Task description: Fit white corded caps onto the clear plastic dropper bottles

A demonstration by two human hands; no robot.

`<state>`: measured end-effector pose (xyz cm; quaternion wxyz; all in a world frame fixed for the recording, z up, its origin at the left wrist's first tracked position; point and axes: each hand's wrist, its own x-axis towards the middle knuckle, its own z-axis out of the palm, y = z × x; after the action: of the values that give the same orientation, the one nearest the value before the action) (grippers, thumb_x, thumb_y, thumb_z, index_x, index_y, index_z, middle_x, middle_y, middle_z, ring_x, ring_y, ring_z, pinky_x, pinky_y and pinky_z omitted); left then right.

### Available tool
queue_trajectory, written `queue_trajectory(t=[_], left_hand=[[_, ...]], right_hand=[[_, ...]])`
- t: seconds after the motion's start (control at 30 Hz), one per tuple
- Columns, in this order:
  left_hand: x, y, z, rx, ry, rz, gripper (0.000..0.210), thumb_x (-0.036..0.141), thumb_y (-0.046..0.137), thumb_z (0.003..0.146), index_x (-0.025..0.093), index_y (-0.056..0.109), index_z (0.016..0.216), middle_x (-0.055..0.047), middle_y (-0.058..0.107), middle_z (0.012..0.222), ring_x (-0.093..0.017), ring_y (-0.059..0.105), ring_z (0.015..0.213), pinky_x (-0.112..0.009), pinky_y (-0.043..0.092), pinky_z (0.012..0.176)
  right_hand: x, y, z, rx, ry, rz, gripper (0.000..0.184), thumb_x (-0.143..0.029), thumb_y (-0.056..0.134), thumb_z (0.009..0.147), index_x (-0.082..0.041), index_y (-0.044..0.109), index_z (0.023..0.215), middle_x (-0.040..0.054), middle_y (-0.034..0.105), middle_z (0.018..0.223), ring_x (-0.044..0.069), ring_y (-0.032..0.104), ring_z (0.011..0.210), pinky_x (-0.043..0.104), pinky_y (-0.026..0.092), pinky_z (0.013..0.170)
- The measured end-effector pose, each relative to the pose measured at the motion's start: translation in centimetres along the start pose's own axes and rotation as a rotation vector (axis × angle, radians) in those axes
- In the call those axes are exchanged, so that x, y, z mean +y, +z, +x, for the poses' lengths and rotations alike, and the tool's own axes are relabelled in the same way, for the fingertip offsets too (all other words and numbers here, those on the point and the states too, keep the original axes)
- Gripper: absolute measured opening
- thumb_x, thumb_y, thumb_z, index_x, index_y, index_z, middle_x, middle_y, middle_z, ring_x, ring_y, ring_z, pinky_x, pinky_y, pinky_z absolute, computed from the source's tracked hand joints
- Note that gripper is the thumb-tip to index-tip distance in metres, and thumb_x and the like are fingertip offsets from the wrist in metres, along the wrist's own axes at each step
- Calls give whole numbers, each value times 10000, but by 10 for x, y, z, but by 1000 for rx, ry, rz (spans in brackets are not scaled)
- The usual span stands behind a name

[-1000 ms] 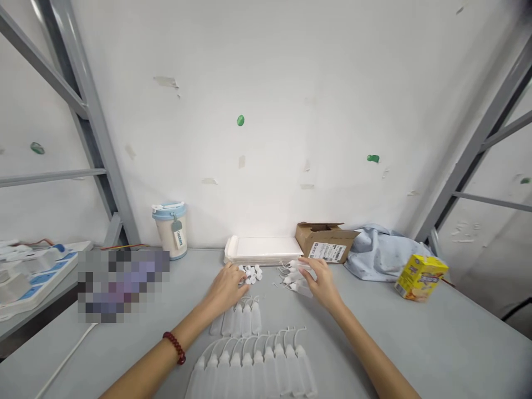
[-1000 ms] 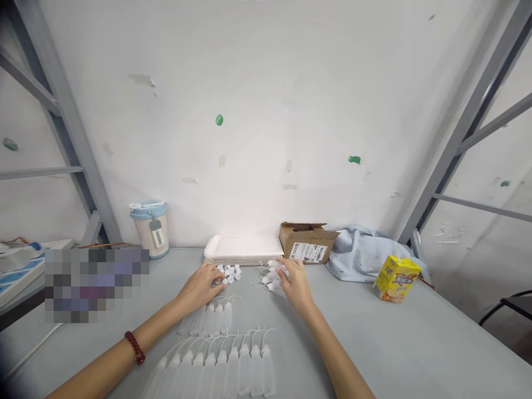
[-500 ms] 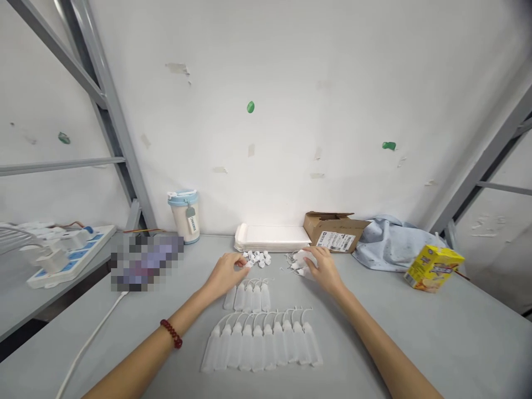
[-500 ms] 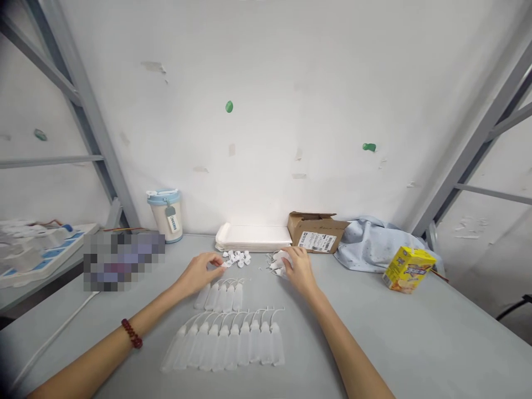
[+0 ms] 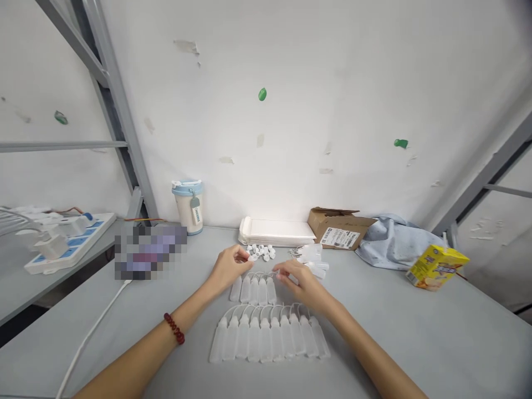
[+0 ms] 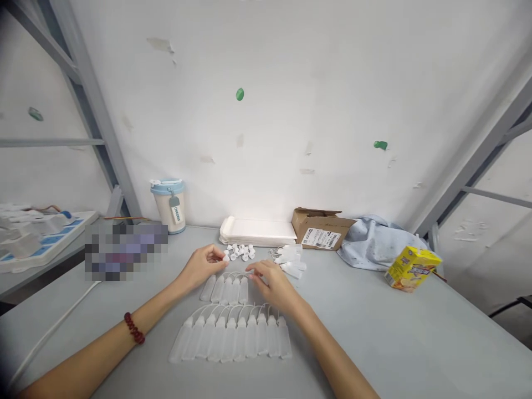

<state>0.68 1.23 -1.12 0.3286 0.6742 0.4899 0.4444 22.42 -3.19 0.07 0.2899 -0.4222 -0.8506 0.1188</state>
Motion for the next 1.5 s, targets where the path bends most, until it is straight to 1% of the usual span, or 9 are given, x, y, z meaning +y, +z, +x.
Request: queue_trajectory(t=[0.17,0.33,0.5,0.63,0.8,0.93,1.13,1.33,1.5], left_hand=[[5,-4,-11,6,2,-6,154,271,617,638,160,587,739,-25,643,748,-167,594,691,-287,480,668],[10,-8,-15,5,-4,4,154,279,601,678,157,592,771,-27,643,764,-167,597,722,-291,479,703],[14,-1,-20,-27,-16,19,139,280,599,689,163,606,764,-20,648,754,-164,595,714,-284,479,696],[15,1,-24,-63,-18,1,158,289,590,711,158,619,793,-29,658,779,-167,598,729,-286,481,708],[16,2,-26,-119,-60,-90,212,316,584,735,154,629,865,-46,665,855,-181,607,795,-297,484,752],[18,4,-27,-196,-89,-196,255,331,614,725,139,637,892,-65,666,862,-197,609,830,-313,487,776],[26,2,-28,-296,-98,-339,256,358,632,718,148,647,865,-67,664,884,-199,599,855,-313,479,791],[29,-2,-29,-323,-59,-310,262,379,599,747,164,633,894,-61,651,905,-200,586,874,-304,469,789],[30,-2,-31,-383,-25,-264,257,389,561,774,159,636,863,-43,647,845,-176,576,802,-267,455,727]], right_hand=[[-11,0,-5,-219,-12,39,215,-277,419,903,-220,601,1001,34,630,800,183,544,814,316,424,752],[-10,3,-6,-263,-3,-2,241,-282,377,922,-237,605,984,44,621,838,186,540,833,328,412,767],[-7,3,-7,-252,20,-76,306,-289,313,941,-251,611,995,44,587,787,176,533,765,316,415,717],[-3,4,-7,-181,12,-140,295,-276,329,935,-227,619,963,47,566,762,175,530,745,308,416,698],[-3,2,-7,-28,-39,-119,221,-276,395,908,-210,580,1009,82,561,893,194,529,823,323,434,726],[-10,1,-9,29,-70,1,165,-228,438,881,-218,541,1010,87,543,963,187,533,836,309,446,722],[-21,4,-11,31,-24,223,133,-182,421,879,-229,531,938,39,566,873,147,520,719,263,431,642],[-26,4,-11,-11,72,331,146,-265,415,889,-223,553,913,29,582,843,136,477,656,236,397,552],[-28,0,-11,-56,143,384,200,-320,384,909,-217,554,888,9,570,776,126,446,630,233,354,557]])
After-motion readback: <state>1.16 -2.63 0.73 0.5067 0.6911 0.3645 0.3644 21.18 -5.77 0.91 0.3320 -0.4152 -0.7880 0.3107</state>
